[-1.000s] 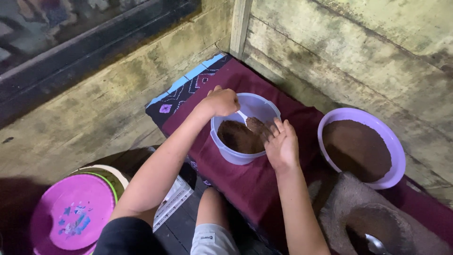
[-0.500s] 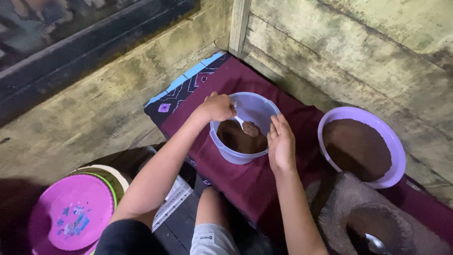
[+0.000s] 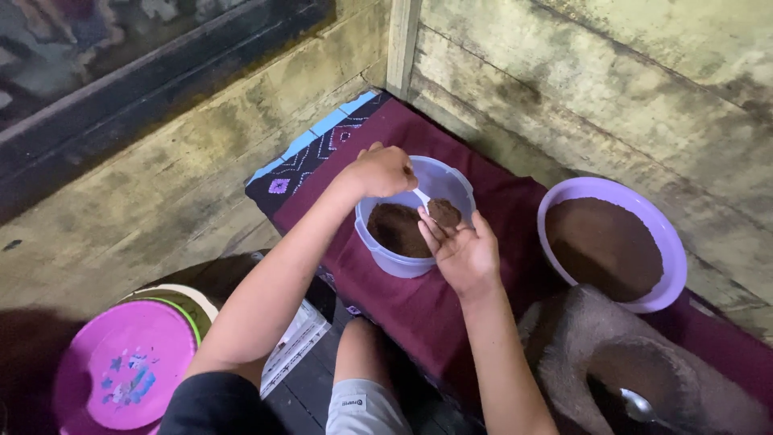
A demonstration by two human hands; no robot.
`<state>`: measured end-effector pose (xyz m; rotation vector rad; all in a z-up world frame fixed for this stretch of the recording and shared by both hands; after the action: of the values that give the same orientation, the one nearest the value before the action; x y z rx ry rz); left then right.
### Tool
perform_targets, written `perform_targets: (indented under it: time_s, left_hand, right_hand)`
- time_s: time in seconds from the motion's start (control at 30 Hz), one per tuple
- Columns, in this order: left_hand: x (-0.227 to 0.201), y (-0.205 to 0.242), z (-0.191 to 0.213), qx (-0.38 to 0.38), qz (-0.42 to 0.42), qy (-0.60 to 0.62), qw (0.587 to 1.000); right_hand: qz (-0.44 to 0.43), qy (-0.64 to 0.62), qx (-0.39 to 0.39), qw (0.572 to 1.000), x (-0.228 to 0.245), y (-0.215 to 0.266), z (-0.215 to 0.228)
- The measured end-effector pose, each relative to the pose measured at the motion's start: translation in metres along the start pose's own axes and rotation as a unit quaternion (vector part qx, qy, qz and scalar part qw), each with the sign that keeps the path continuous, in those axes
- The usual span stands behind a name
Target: Transferring brown powder between containers and a mortar using a spoon, then grinding it with a stone pestle.
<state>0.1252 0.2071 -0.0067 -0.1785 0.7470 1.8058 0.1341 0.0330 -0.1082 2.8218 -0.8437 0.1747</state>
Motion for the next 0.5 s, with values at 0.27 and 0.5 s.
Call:
perform_targets:
  time_s: [0.27,0.5]
  left_hand:
    - [-0.096,0.011,-0.028,0.054,-0.076,-0.051,0.994]
    - [-0.211,0.031,-0.077,0.093,-0.166,-0.075,0.979]
  right_hand:
    - [0.04,-0.047,-0.006,0.998,0.02,0.059,-0.006]
    - [0.162,-0.056,-0.045,0.984,0.085,0.16,0.012]
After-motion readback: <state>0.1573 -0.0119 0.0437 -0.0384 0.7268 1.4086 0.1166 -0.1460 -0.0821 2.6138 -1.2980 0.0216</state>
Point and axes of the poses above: each hand's wrist, its own y-axis away from the middle knuckle, its own z-axis out of the back of the hand, x = y × z, the point moved 9 cm from there along -y, towards the middle knuckle, and after that the axes turned 13 degrees about x, right-handed, at the moved point
